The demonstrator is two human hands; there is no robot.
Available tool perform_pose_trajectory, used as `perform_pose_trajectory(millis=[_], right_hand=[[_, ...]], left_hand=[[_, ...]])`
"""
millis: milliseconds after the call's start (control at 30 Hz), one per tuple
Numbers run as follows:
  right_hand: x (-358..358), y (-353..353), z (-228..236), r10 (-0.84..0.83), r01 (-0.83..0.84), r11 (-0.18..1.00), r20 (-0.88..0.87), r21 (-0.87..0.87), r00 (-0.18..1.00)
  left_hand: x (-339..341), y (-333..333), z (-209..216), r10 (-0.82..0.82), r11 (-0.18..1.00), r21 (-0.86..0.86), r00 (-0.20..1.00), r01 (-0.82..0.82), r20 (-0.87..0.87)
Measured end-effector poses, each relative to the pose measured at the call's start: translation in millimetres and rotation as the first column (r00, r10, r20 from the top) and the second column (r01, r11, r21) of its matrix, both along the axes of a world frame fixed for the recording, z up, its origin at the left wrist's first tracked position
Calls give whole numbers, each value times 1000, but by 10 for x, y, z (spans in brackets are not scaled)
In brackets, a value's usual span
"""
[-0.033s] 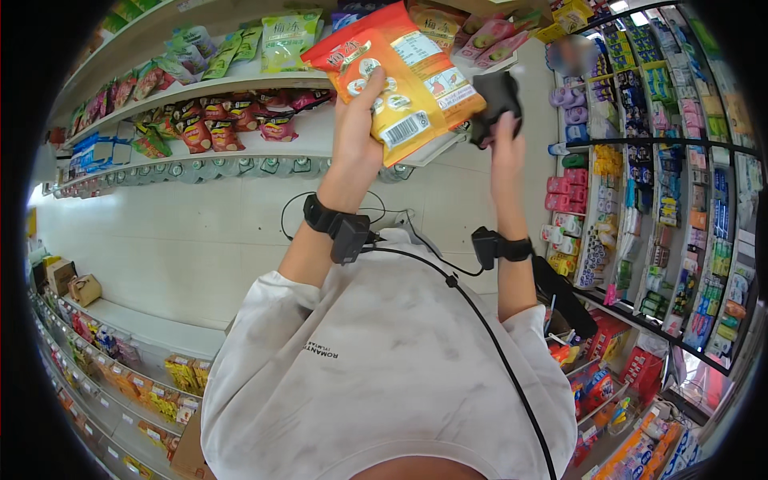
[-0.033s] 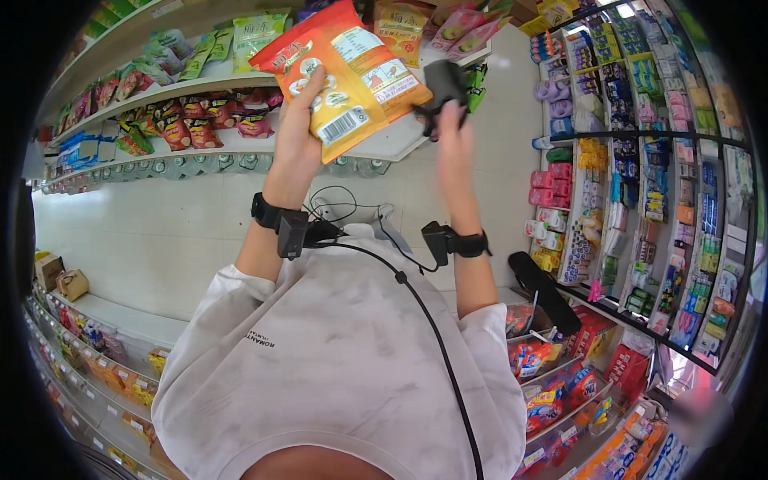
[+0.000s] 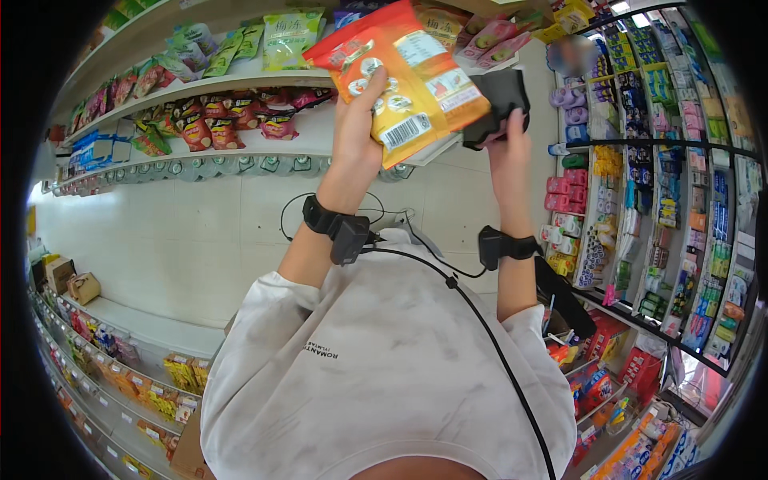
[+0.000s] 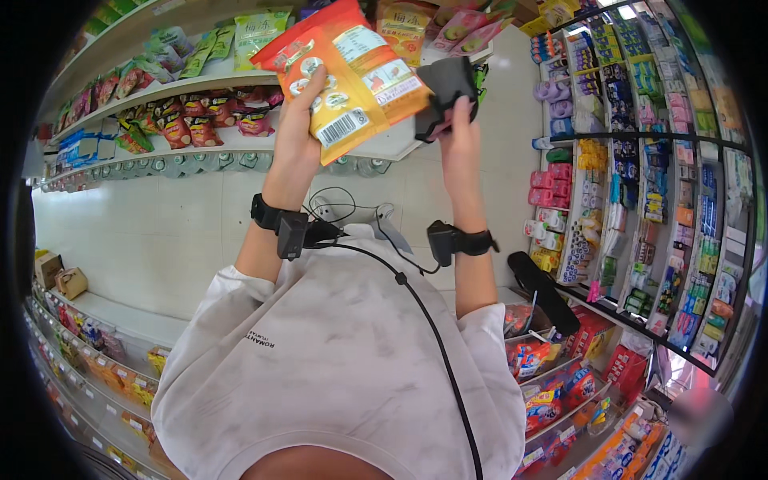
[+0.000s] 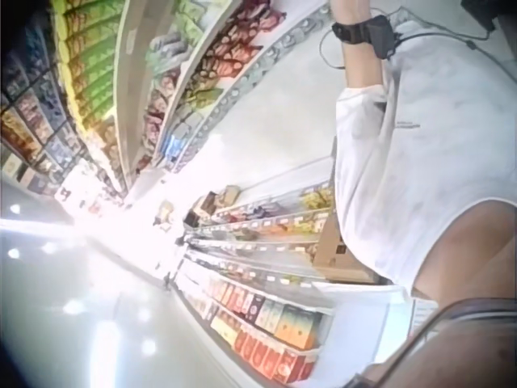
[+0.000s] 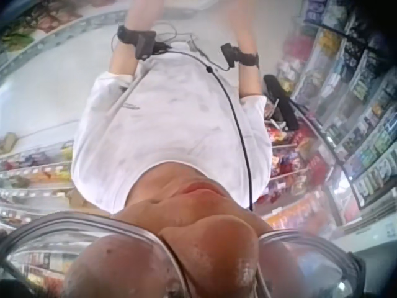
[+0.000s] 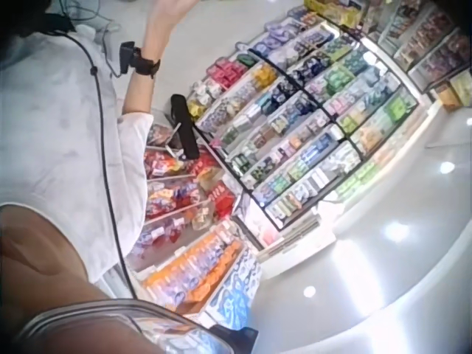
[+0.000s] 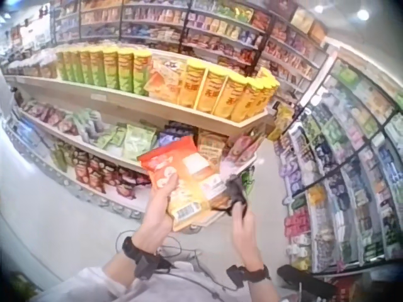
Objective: Scanning a snack bag with a handheld scanner in a supermarket.
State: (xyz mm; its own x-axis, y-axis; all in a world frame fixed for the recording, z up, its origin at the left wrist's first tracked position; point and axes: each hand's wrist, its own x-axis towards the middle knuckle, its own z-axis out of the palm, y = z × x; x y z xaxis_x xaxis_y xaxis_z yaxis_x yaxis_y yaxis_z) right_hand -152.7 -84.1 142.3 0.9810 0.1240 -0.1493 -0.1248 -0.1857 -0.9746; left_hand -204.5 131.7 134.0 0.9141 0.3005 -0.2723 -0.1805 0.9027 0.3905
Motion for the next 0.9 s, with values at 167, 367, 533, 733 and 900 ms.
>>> perform_pose_trajectory(millis=[167,367,533,733,900], right_hand=[[-227,459,244,247,-172,756,-33,632,969],[-221,266,19,32,-88,947,180,309,983],[-584,168,278,451,-202,839,439,-505,777],[-761,-74,336,463,-235,869,549,-434,696],[-525,-642,430,112,-81,994,588,-80,801]], left_hand=[[-89,57,121,-83,987,142,996,76,39],[34,-73,-279,119,649,760,984,25,-134],[-67,-369,239,-165,900,416,985,131,47],[20,-807,422,-296,906,348,948,241,114],[-57,-1502,444,-441,828,436,889,353,119]])
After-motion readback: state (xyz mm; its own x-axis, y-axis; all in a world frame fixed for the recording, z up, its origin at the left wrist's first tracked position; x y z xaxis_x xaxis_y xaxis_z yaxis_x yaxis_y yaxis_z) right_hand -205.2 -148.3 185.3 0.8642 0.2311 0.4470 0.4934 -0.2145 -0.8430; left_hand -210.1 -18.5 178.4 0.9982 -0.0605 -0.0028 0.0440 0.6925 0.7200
